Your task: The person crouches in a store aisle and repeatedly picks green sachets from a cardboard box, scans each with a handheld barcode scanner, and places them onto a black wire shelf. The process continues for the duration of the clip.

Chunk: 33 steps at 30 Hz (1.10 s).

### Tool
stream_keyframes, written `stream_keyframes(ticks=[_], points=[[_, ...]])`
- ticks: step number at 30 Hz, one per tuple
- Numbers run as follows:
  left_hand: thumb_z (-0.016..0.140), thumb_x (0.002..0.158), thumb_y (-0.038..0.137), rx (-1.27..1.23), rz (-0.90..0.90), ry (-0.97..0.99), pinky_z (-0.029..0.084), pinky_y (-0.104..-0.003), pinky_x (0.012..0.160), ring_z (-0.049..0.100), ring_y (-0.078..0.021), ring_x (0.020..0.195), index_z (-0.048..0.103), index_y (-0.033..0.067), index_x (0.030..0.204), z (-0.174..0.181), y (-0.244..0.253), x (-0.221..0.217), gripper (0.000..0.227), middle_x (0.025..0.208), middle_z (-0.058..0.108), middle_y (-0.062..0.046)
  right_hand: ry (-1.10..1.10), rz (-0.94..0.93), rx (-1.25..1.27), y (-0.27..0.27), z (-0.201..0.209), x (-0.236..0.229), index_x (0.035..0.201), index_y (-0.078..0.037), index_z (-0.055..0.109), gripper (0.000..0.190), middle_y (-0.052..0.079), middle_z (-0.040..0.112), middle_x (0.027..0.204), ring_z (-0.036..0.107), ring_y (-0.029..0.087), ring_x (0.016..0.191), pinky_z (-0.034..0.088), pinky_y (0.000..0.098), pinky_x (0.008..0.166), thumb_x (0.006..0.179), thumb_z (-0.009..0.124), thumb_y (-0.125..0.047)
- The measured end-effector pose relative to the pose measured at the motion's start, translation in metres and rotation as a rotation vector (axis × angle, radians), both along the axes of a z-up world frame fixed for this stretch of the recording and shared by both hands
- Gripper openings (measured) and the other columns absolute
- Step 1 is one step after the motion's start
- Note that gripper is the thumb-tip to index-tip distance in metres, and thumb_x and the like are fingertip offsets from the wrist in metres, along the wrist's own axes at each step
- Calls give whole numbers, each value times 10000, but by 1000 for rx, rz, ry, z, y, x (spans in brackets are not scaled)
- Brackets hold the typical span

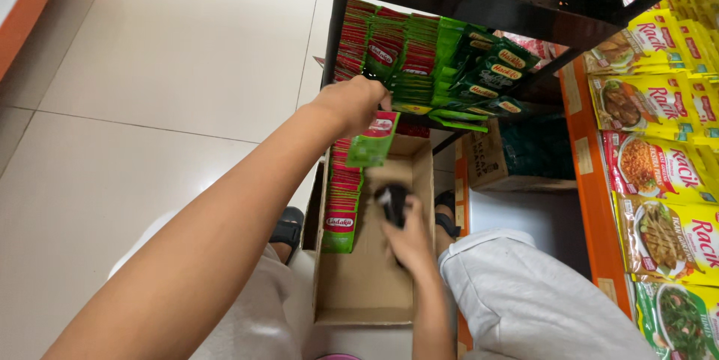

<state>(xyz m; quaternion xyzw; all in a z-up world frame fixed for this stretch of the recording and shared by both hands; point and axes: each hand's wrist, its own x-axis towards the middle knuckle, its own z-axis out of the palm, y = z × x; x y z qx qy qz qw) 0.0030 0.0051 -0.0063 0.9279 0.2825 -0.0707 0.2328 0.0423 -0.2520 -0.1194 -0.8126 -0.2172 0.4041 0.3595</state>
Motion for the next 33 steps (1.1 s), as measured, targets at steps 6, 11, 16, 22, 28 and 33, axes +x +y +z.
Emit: stream_keyframes(ticks=[6, 11, 16, 22, 28, 33], points=[[612, 943, 106, 93, -55, 73, 570, -527, 944, 708, -356, 1133, 739, 267, 1182, 14, -10, -9, 315, 1183, 738, -74, -351, -16, 57, 49, -17, 10, 1606, -89, 204, 845, 365, 347, 1523, 443, 581, 1359, 474, 659, 1112, 900, 644, 55], [658, 909, 109, 103, -60, 54, 578, -532, 922, 722, -360, 1083, 754, 306, 1134, -14, 2, -2, 314, 1127, 742, -57, -377, -2, 29, 33, -55, 3, 1637, -94, 153, 889, 354, 322, 1548, 393, 567, 1404, 405, 672, 1155, 902, 616, 96], [719, 841, 35, 66, -137, 93, 591, -492, 898, 725, -355, 1079, 774, 310, 1072, -17, -1, -5, 363, 1084, 754, -83, -453, -60, -8, 28, -56, 6, 1582, -99, 349, 779, 261, 327, 1594, 316, 495, 1471, 382, 587, 1190, 883, 662, 43], [661, 841, 0, -75, -175, 123, 579, -495, 944, 698, -389, 1138, 781, 219, 1074, -22, -9, 1, 342, 1148, 744, -142, -110, -270, 497, 39, -18, -14, 1348, -35, 663, 358, 164, 709, 1150, 653, 201, 944, 571, 335, 780, 1039, 616, -208], [652, 834, 40, -151, -217, 169, 595, -462, 903, 701, -371, 1109, 790, 251, 1056, -12, -21, 1, 337, 1134, 746, -125, -288, -230, 281, 24, -65, 1, 1108, -126, 798, 200, 118, 741, 879, 663, 173, 701, 554, 363, 639, 914, 804, -171], [724, 812, 11, -40, -137, 130, 615, -491, 793, 731, -356, 963, 781, 238, 1029, -36, -4, 10, 319, 1010, 743, -115, -284, -38, -40, -3, -141, -5, 981, -207, 842, 166, 96, 771, 751, 761, 251, 705, 589, 356, 643, 816, 868, -213]])
